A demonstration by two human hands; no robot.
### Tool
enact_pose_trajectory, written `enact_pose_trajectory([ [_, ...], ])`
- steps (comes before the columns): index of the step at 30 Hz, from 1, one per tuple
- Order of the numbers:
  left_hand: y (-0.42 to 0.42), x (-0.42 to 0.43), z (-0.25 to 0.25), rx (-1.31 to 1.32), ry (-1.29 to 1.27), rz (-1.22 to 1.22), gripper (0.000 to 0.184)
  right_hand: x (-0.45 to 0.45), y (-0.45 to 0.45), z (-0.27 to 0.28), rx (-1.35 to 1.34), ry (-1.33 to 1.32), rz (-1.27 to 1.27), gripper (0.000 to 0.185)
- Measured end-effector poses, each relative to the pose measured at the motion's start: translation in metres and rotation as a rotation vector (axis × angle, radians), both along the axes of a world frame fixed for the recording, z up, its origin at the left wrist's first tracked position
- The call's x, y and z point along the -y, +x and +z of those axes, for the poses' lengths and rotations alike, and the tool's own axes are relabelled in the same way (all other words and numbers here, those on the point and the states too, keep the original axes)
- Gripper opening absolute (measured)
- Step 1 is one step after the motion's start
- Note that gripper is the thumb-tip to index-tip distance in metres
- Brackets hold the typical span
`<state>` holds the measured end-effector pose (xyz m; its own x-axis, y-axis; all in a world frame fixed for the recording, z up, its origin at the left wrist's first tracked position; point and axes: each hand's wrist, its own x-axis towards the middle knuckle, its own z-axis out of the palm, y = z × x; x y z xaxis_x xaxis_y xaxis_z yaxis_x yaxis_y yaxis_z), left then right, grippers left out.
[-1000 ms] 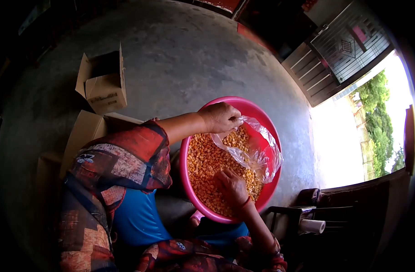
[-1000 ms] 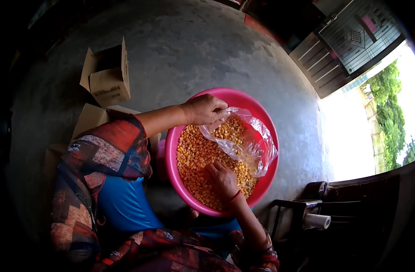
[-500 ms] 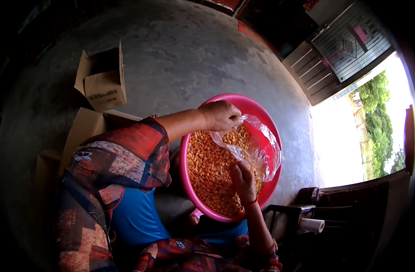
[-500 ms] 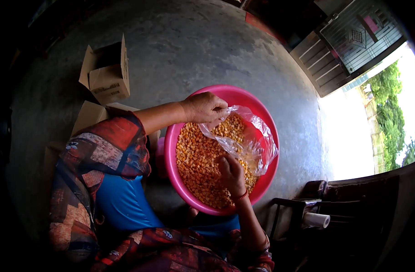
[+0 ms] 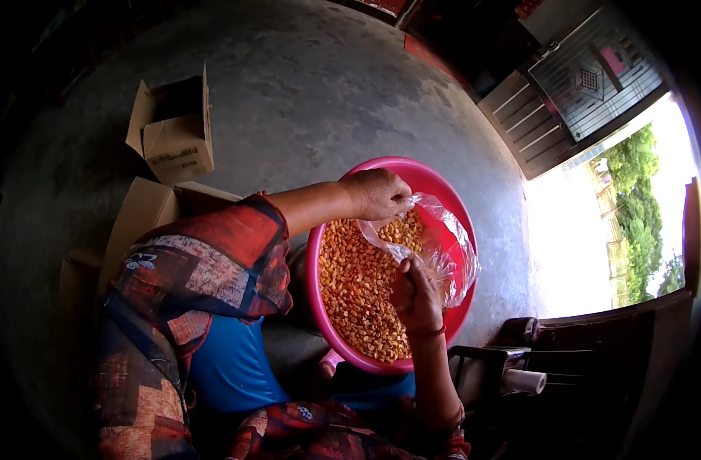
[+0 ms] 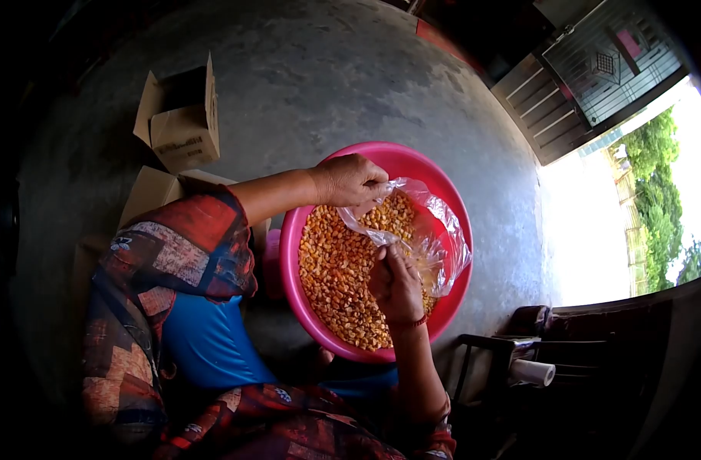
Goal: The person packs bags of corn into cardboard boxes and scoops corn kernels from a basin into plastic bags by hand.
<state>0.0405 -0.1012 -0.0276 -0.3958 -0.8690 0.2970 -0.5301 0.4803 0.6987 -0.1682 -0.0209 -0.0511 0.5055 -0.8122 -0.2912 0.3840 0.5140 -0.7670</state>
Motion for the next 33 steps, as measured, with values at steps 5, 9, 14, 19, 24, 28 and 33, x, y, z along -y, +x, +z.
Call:
enact_pose_trajectory([
  [5, -0.001, -0.001, 0.001, -0.034, 0.023, -0.017, 0.026, 0.056, 0.002, 0.01, 0.059, -0.136, -0.146, 0.023],
  [9, 0.0, 0.001, 0.0, -0.003, 0.0, 0.001, 0.026, 0.122, -0.002, -0.028, 0.038, -0.201, -0.305, 0.019],
  [14, -0.001, 0.0, -0.002, -0.036, -0.042, -0.001, 0.027, 0.14, 0.026, -0.026, 0.025, -0.102, -0.619, 0.015],
  [19, -0.002, 0.002, -0.005, -0.047, -0.067, -0.004, 0.026, 0.16, 0.018, -0.053, -0.003, -0.317, -0.394, 0.013],
  [24, -0.001, 0.002, -0.005, -0.024, -0.072, -0.004, 0.026, 0.124, 0.01, -0.028, -0.086, -0.268, -0.439, 0.019],
  [28, 0.0, 0.003, -0.004, 0.014, -0.047, -0.011, 0.026, 0.05, 0.006, 0.009, -0.353, -0.421, 0.004, 0.028],
  [33, 0.0, 0.002, -0.005, 0.085, -0.017, -0.005, 0.027, 0.001, 0.009, -0.024, -0.842, -1.397, 0.454, 0.015],
])
